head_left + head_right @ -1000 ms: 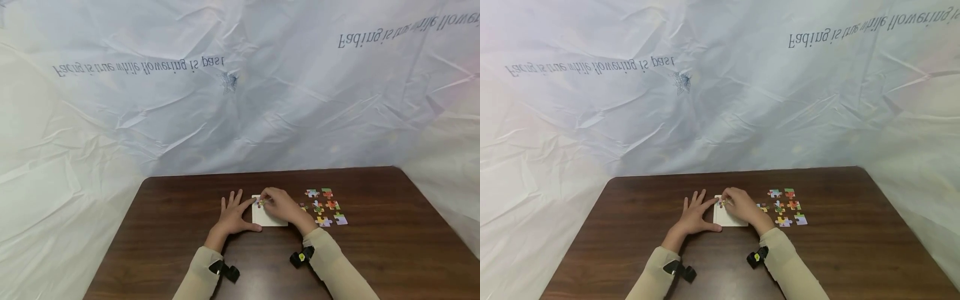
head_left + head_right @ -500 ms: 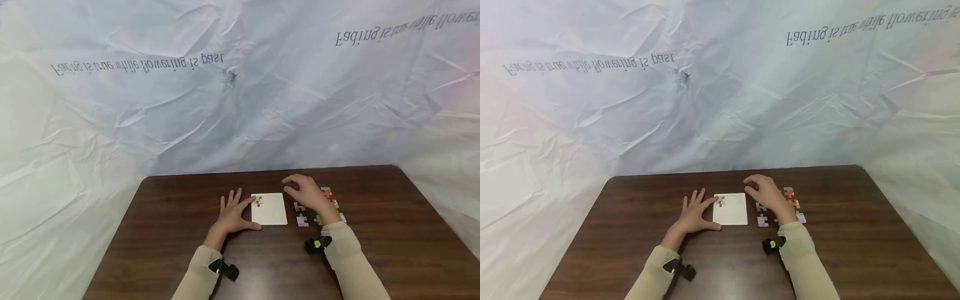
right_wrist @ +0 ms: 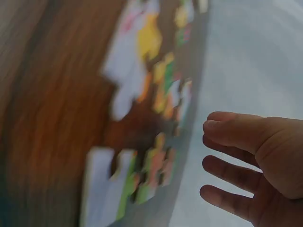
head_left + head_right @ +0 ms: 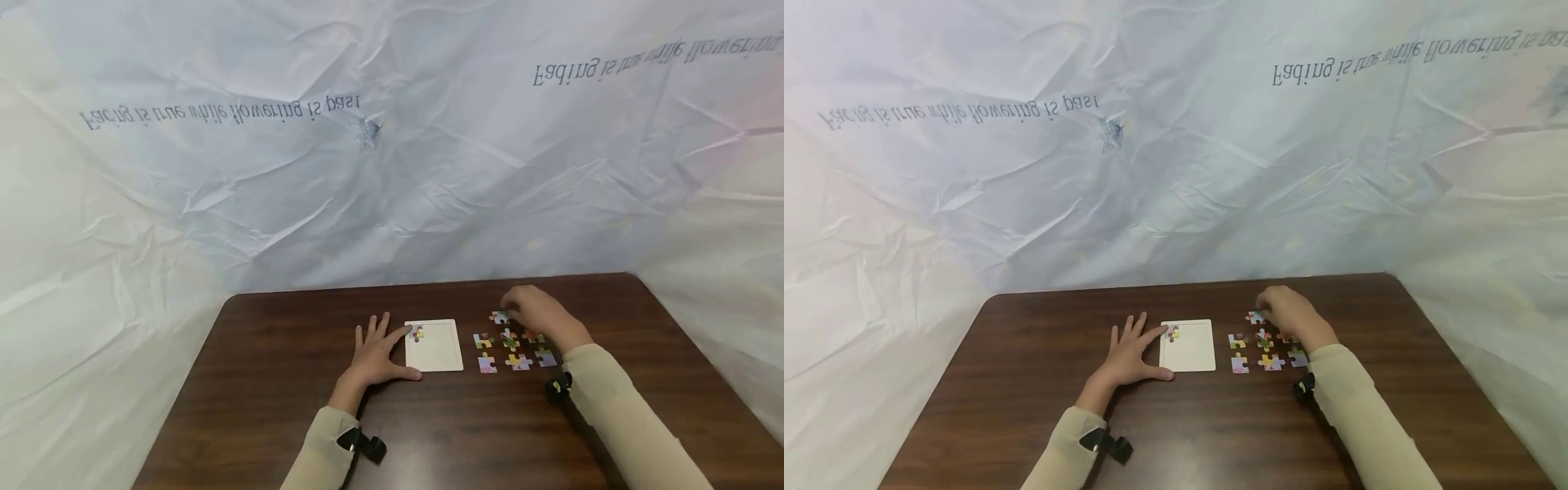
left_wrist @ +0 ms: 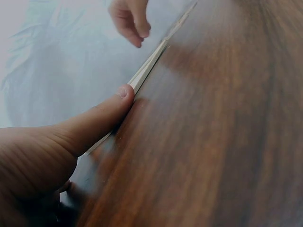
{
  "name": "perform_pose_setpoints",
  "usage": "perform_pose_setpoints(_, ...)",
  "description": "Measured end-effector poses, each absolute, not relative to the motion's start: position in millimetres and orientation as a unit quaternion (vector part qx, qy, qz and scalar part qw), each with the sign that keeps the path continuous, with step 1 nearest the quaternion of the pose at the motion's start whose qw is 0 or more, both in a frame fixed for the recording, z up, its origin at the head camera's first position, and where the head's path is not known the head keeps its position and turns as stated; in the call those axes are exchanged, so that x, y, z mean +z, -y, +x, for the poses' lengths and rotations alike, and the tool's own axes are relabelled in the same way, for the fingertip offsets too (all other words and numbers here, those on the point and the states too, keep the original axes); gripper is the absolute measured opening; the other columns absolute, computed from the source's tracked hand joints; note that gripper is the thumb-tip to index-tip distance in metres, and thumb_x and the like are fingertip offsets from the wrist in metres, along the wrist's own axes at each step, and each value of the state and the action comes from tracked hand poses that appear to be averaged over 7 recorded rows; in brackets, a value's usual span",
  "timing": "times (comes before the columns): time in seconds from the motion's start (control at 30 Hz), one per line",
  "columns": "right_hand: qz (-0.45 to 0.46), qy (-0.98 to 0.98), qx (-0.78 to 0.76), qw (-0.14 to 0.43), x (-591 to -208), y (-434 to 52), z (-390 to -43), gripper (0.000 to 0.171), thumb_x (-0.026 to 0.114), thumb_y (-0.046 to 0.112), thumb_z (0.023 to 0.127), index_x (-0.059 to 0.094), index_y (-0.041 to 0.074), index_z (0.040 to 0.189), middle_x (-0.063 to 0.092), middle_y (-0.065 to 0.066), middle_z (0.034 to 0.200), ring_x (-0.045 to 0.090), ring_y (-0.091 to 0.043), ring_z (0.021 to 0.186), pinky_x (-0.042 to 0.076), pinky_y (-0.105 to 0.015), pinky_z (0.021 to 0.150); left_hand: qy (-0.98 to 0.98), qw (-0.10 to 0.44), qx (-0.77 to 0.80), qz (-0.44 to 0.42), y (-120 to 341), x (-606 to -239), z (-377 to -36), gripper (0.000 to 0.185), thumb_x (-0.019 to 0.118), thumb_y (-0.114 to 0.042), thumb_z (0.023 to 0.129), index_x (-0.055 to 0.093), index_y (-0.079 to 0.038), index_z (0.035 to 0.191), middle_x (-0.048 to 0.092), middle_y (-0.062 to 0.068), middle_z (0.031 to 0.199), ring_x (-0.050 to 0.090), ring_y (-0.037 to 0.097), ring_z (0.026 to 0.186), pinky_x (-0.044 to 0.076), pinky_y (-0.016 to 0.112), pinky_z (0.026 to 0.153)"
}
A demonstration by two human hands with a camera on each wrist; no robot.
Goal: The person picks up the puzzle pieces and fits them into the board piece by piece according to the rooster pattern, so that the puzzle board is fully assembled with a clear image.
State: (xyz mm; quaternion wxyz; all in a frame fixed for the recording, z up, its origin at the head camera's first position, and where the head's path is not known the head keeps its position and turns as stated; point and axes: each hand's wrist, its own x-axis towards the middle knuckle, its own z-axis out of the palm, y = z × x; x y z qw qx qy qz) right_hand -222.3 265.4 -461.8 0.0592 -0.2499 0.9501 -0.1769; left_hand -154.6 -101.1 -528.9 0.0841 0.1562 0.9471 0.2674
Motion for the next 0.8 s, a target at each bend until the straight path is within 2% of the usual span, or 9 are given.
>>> perform_pose_setpoints(0.2,-0.278,-0.944,-0.153,0.096,-468.2,-265.1,-223.8,0.014,0.074,-0.003,0.096,0.08,0.001,0.108,0.074,-0.017,0.111,0.072,-0.034,0.098,0.062,-0.049,0.082,-0.949,0.084,0.261,0.158,103.4,-530.9,-151.9,0.106,0.087,-0.069,0.074,0.043,-0.032,0.163,0.011,0.018,0.176,0.0,0.047,0.161,-0.004,0.072,0.123)
perform_pose_setpoints(0.43,-0.269,-0.946,-0.147,0.106,-466.4,-261.0,-223.0,0.013,0.072,-0.005,0.096,0.081,0.004,0.098,0.075,-0.014,0.103,0.068,-0.02,0.08,0.061,-0.045,0.073,-0.943,0.089,0.277,0.164,102.2,-526.8,-150.8,0.105,0.087,-0.068,0.075,0.043,-0.032,0.163,0.01,0.018,0.176,-0.002,0.047,0.161,-0.006,0.071,0.124)
perform_pose_setpoints(0.5,-0.266,-0.947,-0.141,0.113,-465.4,-260.0,-223.1,0.012,0.072,-0.004,0.096,0.08,0.004,0.099,0.075,-0.014,0.103,0.067,-0.018,0.076,0.061,-0.044,0.071,-0.941,0.091,0.28,0.165,101.9,-526.2,-150.2,0.104,0.087,-0.067,0.075,0.044,-0.031,0.163,0.01,0.018,0.176,-0.002,0.047,0.16,-0.006,0.071,0.124)
perform_pose_setpoints(0.8,-0.256,-0.949,-0.141,0.118,-466.9,-258.7,-226.1,0.021,0.072,-0.003,0.096,0.076,0.005,0.114,0.073,-0.009,0.107,0.067,-0.021,0.086,0.058,-0.043,0.073,-0.942,0.091,0.276,0.166,101.4,-522.0,-151.6,0.104,0.088,-0.066,0.076,0.043,-0.032,0.164,0.009,0.018,0.176,-0.003,0.047,0.161,-0.006,0.071,0.124)
